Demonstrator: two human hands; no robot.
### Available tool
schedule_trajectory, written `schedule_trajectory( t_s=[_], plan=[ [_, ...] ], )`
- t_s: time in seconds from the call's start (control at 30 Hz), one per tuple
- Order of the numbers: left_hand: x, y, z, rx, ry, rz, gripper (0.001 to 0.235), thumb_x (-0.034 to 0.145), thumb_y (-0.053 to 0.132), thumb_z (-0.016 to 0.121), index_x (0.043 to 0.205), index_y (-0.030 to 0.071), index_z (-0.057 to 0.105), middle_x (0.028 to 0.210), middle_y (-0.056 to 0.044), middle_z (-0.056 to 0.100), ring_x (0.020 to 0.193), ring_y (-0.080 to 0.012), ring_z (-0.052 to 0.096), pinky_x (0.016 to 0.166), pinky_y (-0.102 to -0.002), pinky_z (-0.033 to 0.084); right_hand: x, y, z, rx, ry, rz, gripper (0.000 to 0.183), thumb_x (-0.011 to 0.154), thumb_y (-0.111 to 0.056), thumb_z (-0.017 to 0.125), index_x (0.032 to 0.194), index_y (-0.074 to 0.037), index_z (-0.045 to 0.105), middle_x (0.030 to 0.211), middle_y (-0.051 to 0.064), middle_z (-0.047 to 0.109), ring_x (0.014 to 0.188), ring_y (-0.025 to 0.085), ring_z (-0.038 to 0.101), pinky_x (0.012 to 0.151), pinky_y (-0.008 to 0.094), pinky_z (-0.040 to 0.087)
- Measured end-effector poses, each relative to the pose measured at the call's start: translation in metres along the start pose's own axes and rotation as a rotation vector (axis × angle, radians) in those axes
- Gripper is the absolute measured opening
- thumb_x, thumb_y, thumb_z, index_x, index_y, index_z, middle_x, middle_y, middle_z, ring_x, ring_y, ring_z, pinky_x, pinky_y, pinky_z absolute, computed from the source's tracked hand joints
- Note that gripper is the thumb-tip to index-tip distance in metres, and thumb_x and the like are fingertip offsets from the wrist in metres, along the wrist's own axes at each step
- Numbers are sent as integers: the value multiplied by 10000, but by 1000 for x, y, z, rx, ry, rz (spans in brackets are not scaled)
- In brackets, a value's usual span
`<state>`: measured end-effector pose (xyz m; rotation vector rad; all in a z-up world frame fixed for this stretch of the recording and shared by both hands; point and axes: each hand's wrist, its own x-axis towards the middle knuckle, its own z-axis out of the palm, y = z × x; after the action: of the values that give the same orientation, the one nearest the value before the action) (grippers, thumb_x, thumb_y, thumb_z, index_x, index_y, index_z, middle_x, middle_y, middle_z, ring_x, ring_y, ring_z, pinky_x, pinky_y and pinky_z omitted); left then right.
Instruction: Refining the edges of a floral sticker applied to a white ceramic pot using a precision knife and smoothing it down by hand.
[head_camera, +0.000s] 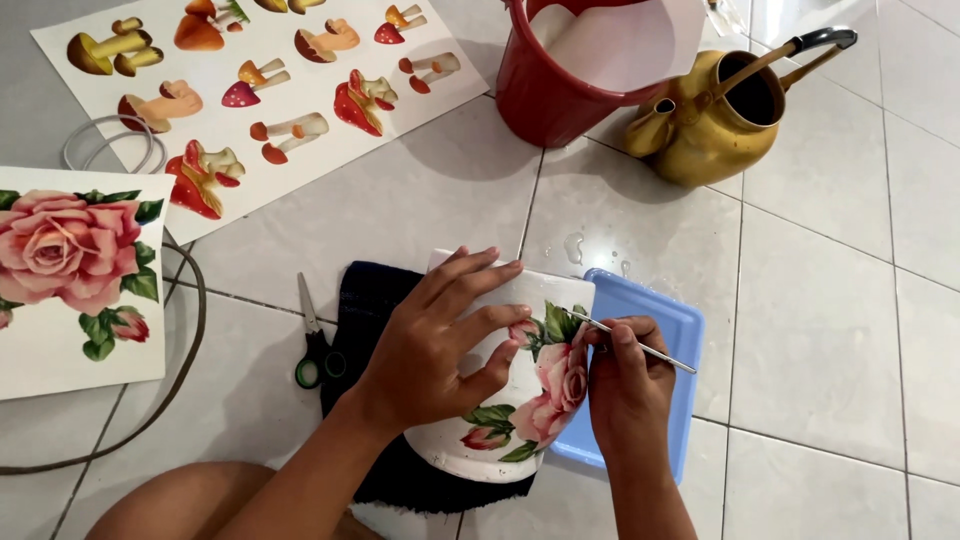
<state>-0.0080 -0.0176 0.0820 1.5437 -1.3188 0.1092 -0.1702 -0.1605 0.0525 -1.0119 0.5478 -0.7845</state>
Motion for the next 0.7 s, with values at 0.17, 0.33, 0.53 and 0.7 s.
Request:
schedule_trajectory(
  t_s=[0.17, 0.33, 0.53, 0.7],
  plan=[
    [0, 0, -1, -4, -9, -4, 171, 809, 121, 629, 953, 48, 685, 1249, -121, 604, 1256, -310, 510, 1122, -466, 382, 2, 1, -4, 26, -26, -18, 84, 957, -107, 596, 958, -25, 612, 906, 106, 626, 885, 171, 556, 867, 301, 426],
    [0, -1, 0, -6, -6, -3, 175, 806, 109, 631, 960, 44, 684, 1241, -119, 604, 1251, -305, 509, 1124, -468, 378, 1, -2, 0, 6, -5, -51, 93, 964, -133, 597, 943, -43, 601, 888, 90, 631, 861, 158, 561, 871, 301, 436],
    [4, 0, 2, 2, 3, -24, 178, 784, 70, 596, 949, 54, 659, 1229, -104, 592, 1231, -301, 511, 1102, -452, 391, -16, -12, 20, -426, 61, -275, 241, 1041, -187, 453, 1080, -29, 630, 892, 85, 676, 817, 167, 635, 838, 316, 523],
    [8, 0, 4, 43, 7, -43, 189, 768, 84, 611, 949, 56, 657, 1217, -114, 589, 1200, -295, 514, 1079, -433, 385, -30, -20, 44, -1092, 122, -504, 200, 912, -67, 621, 1092, 9, 663, 871, 87, 734, 609, 82, 588, 545, 200, 462]
  ],
)
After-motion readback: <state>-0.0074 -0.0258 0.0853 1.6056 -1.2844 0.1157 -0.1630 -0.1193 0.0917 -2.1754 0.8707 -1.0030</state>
